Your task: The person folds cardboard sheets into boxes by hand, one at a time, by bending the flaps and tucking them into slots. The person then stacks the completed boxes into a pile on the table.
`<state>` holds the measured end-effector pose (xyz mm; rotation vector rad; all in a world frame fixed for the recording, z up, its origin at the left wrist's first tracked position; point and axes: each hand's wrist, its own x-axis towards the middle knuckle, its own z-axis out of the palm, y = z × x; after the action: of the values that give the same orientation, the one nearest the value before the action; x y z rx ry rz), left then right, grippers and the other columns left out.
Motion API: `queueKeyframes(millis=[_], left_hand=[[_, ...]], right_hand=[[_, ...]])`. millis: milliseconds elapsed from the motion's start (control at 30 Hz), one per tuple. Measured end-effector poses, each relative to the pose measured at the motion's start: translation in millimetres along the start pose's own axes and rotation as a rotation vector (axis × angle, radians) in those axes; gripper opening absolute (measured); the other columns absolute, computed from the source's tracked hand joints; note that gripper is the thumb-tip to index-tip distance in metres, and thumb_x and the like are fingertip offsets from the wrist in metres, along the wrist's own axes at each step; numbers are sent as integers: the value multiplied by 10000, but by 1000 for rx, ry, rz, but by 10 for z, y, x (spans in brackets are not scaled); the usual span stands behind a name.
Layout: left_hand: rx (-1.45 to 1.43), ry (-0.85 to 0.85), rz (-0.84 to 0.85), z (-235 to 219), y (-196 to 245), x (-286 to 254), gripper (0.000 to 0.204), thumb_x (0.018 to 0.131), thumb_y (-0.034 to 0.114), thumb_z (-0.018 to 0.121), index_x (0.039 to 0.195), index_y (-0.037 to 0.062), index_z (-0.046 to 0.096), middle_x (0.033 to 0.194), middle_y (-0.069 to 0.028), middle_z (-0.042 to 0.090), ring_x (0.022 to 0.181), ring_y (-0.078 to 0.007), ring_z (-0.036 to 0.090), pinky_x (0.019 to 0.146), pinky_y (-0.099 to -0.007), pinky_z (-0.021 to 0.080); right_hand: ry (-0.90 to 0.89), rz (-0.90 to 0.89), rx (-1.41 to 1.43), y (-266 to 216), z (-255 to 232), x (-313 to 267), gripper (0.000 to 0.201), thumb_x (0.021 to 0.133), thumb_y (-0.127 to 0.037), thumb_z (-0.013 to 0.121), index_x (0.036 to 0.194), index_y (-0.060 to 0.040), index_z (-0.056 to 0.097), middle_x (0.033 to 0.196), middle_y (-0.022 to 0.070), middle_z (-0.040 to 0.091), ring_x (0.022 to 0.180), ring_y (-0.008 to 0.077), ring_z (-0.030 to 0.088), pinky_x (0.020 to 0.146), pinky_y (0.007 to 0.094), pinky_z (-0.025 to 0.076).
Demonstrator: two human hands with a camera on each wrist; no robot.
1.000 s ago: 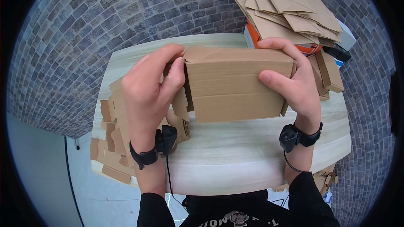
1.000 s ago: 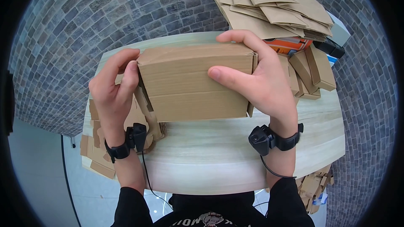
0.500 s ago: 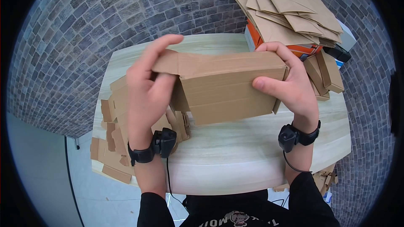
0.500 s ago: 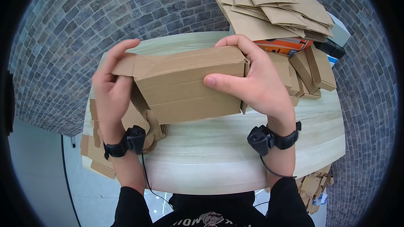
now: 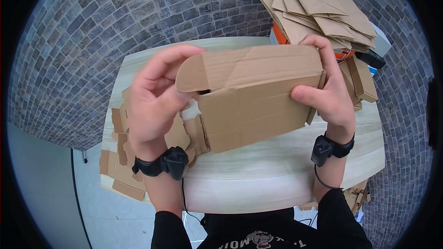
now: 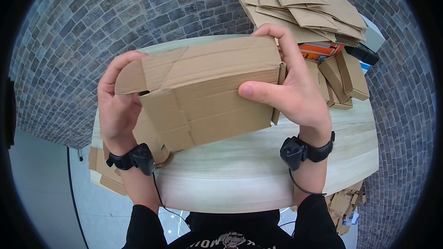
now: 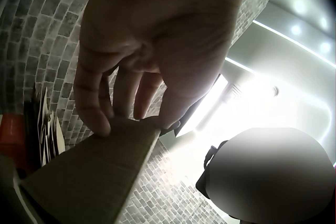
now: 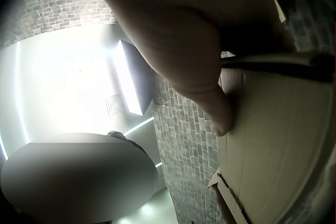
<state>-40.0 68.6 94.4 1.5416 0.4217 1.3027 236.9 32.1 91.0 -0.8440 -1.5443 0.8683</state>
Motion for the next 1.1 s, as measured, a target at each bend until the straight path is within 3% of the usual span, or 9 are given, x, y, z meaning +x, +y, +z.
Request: queueKeyframes(millis=[67, 100, 300, 500, 633, 733, 800, 1000, 1100], left_hand=[[-131, -125, 76, 18, -65, -4, 432, 827, 45, 682, 1225, -27, 533, 1033, -84, 638, 841, -115, 607, 667, -245, 500], [-118, -30, 11, 75, -48, -35, 507, 772, 48, 739, 1230, -27, 535, 1019, -79, 641, 823, -119, 612, 621, -244, 504], [157, -60, -73, 271, 5, -54, 537, 744, 53, 767, 1231, 4, 545, 1020, -69, 626, 800, -119, 614, 584, -249, 519], [18, -47, -164, 376, 54, 1, 556, 729, 2, 759, 1235, -9, 529, 1087, -110, 607, 819, -140, 627, 492, -226, 523], [-103, -18, -132, 429, -68, 21, 612, 725, -21, 755, 1276, -4, 491, 1109, -125, 595, 812, -147, 635, 452, -209, 508], [-32, 63, -13, 465, -85, 36, 635, 783, -9, 703, 1346, 7, 408, 1185, -173, 575, 848, -152, 642, 431, -187, 491], [-57, 17, 229, 445, -128, 51, 611, 907, 142, 604, 1414, 1, 295, 1271, -223, 535, 953, -178, 640, 419, -176, 483], [76, 96, 151, 455, -82, 61, 600, 1015, 390, 353, 1467, 21, 211, 1297, -220, 529, 981, -178, 638, 431, -173, 483], [-5, 83, 54, 411, -130, 82, 546, 1024, 356, 345, 1448, 19, 278, 1275, -198, 554, 849, -120, 645, 425, -162, 461]], right_hand=[[3, -19, 46, 0, -1, 6, 740, 726, -164, 811, 1292, -82, 341, 1076, 75, 545, 1031, 163, 536, 888, 299, 444], [1, -19, 47, -4, 0, 7, 740, 726, -164, 811, 1292, -82, 341, 1076, 75, 545, 1031, 163, 536, 888, 299, 444], [75, -71, 81, -30, 16, 5, 766, 748, -173, 803, 1311, -93, 289, 1099, 97, 562, 1010, 173, 575, 851, 305, 483], [66, -196, -6, -28, -44, 15, 772, 746, -157, 806, 1317, -100, 289, 1066, 109, 591, 971, 184, 608, 817, 308, 506], [118, -287, -12, -7, -34, 23, 758, 769, -117, 779, 1319, -111, 257, 1063, 139, 603, 956, 200, 626, 799, 314, 526], [148, -318, -5, 12, -13, 27, 755, 784, -95, 761, 1317, -116, 226, 1065, 156, 605, 946, 208, 635, 790, 312, 534], [148, -313, -8, 14, -7, 21, 759, 790, -89, 754, 1316, -118, 209, 1067, 164, 604, 944, 211, 637, 788, 310, 535], [165, -295, -67, 18, 10, 8, 785, 780, -99, 769, 1308, -116, 188, 1088, 176, 598, 963, 223, 633, 796, 312, 535], [156, -384, -98, 44, 3, 53, 806, 759, -100, 785, 1302, -109, 190, 1122, 186, 593, 999, 238, 623, 813, 322, 532]])
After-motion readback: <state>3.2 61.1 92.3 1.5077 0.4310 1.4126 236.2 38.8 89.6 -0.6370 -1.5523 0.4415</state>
